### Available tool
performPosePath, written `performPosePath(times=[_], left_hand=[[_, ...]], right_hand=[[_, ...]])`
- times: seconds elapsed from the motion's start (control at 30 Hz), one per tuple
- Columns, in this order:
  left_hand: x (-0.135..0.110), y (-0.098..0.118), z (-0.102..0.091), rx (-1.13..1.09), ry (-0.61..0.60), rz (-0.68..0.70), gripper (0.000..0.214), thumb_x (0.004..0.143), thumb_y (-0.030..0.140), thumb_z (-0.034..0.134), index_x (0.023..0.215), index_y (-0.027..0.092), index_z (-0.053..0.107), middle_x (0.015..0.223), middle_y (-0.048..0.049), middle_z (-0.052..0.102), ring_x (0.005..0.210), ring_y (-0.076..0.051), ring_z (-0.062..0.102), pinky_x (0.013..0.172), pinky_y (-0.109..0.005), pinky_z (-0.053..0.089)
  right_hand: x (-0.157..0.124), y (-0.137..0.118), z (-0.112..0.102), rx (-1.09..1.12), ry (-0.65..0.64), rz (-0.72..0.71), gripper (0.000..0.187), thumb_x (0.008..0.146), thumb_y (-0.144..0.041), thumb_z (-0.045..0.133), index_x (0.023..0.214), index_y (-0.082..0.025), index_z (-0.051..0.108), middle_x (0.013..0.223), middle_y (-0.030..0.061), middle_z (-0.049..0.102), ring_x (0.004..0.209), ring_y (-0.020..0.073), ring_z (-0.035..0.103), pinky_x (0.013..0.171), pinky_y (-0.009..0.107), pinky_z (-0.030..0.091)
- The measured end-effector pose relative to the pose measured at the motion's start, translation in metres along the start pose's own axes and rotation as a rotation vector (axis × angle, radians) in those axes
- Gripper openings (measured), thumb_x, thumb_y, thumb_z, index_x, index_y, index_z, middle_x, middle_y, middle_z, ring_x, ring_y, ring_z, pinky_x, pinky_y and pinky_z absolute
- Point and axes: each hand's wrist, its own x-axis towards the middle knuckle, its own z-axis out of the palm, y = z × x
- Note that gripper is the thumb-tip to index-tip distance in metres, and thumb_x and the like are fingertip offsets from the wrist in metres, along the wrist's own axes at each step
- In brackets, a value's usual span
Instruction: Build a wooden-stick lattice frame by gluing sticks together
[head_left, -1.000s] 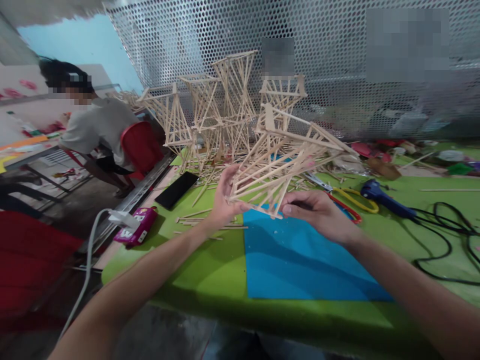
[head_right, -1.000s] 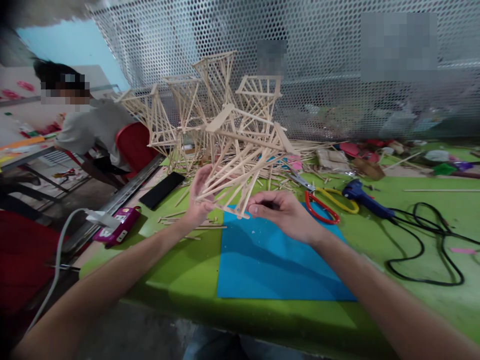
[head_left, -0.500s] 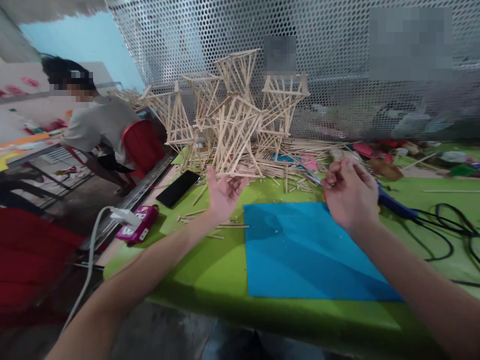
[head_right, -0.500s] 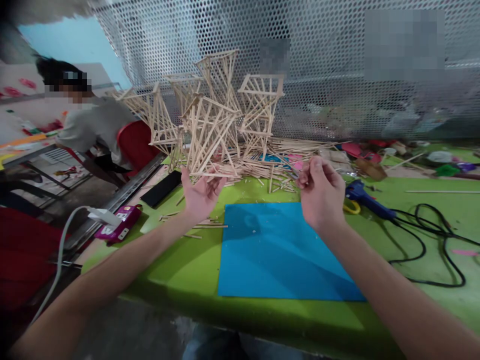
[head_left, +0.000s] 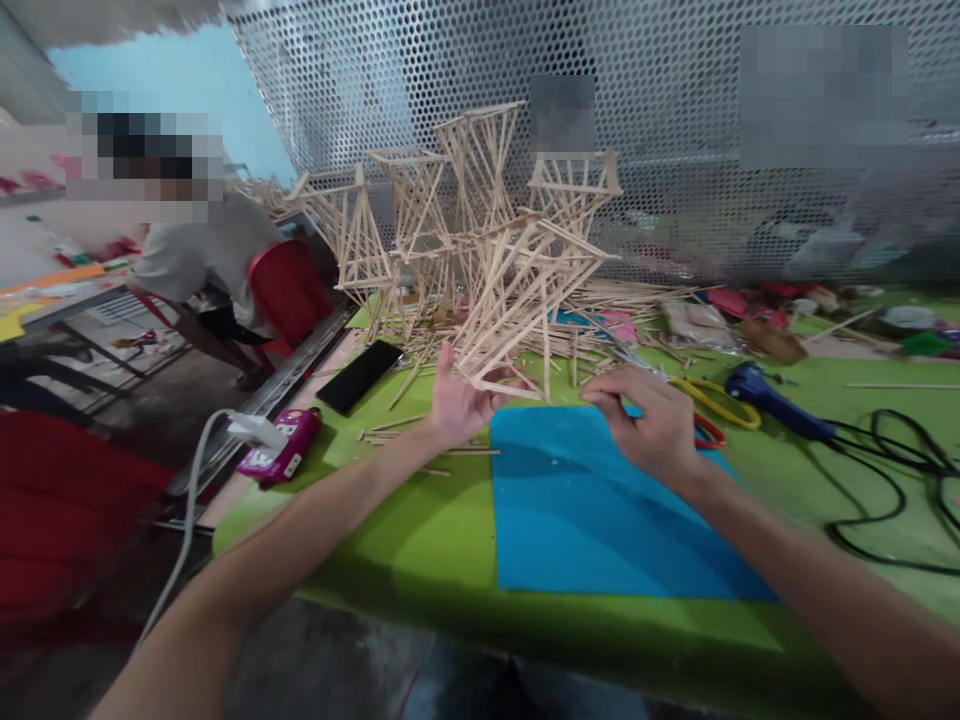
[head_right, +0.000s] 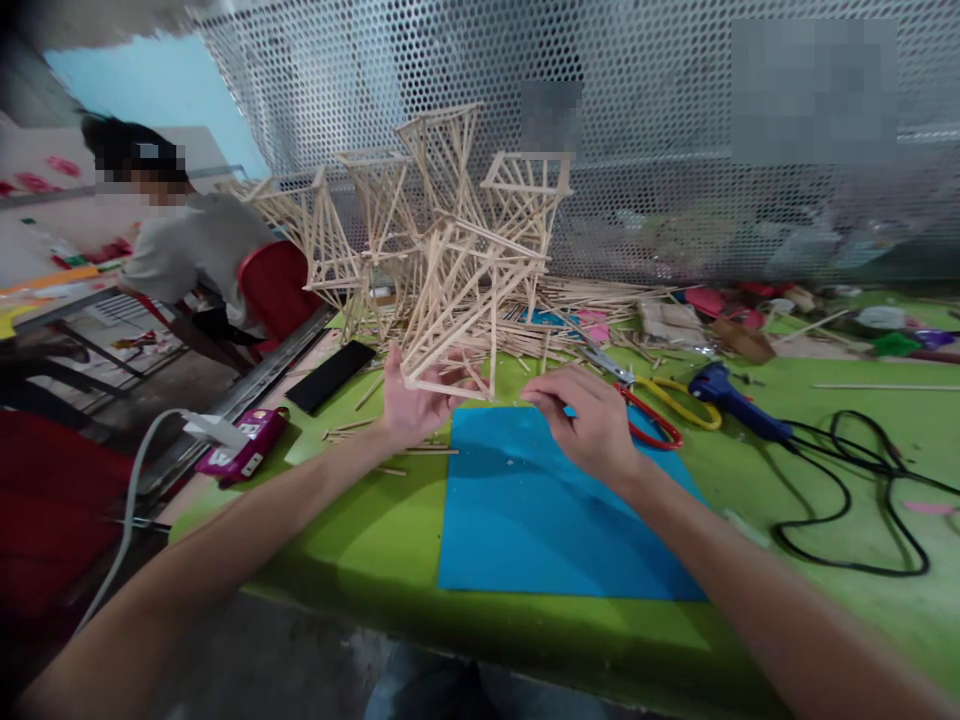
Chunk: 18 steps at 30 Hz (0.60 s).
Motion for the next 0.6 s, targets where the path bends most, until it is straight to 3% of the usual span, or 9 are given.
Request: performPosePath(times=[0.13,0.3,0.4,0.5,0.6], left_hand=[[-0.001,-0.009,0.006,-0.017,0.030,0.038,0.079,0.084,0.087,0.059,0.122,0.017,0.071,0.117,-0.0116,0.077,0.126,-0.034,0.071,0.109,-0.044,0.060],[-0.004,-0.018,0.017,-0.033,0.088,0.064,0.066,0.089,0.075,0.067,0.122,0.017,0.069,0.128,-0.0106,0.075,0.132,-0.029,0.068,0.118,-0.039,0.052],[-0.009,-0.019,0.023,0.006,0.059,0.096,0.065,0.087,0.069,0.074,0.124,0.017,0.070,0.135,-0.0120,0.073,0.139,-0.029,0.063,0.120,-0.037,0.049],[-0.011,-0.020,0.024,0.051,0.002,0.178,0.074,0.073,0.070,0.086,0.127,0.021,0.070,0.137,-0.0087,0.073,0.141,-0.031,0.061,0.119,-0.037,0.050],[-0.010,-0.023,0.021,0.078,-0.005,0.258,0.080,0.066,0.069,0.091,0.128,0.023,0.069,0.134,-0.0072,0.074,0.139,-0.030,0.063,0.120,-0.038,0.049]], right_hand=[[-0.003,-0.012,0.005,-0.027,0.041,-0.040,0.010,0.095,-0.031,0.076,0.100,-0.034,0.083,0.094,0.0053,0.081,0.085,0.0272,0.074,0.083,0.046,0.058],[-0.001,-0.038,0.010,-0.042,0.107,-0.065,0.008,0.092,-0.027,0.079,0.096,-0.032,0.085,0.090,0.0025,0.083,0.081,0.0231,0.077,0.078,0.039,0.062],[0.000,-0.048,0.015,0.052,0.122,0.109,0.007,0.092,-0.027,0.079,0.089,-0.028,0.085,0.081,0.0006,0.081,0.068,0.0175,0.074,0.066,0.031,0.060],[0.000,-0.050,0.021,0.231,0.054,0.355,0.012,0.092,-0.033,0.080,0.084,-0.025,0.085,0.070,-0.0003,0.076,0.056,0.0139,0.066,0.052,0.027,0.053],[0.000,-0.048,0.025,0.404,-0.015,0.496,0.018,0.091,-0.039,0.080,0.082,-0.024,0.085,0.067,0.0014,0.074,0.057,0.0141,0.063,0.054,0.028,0.052]])
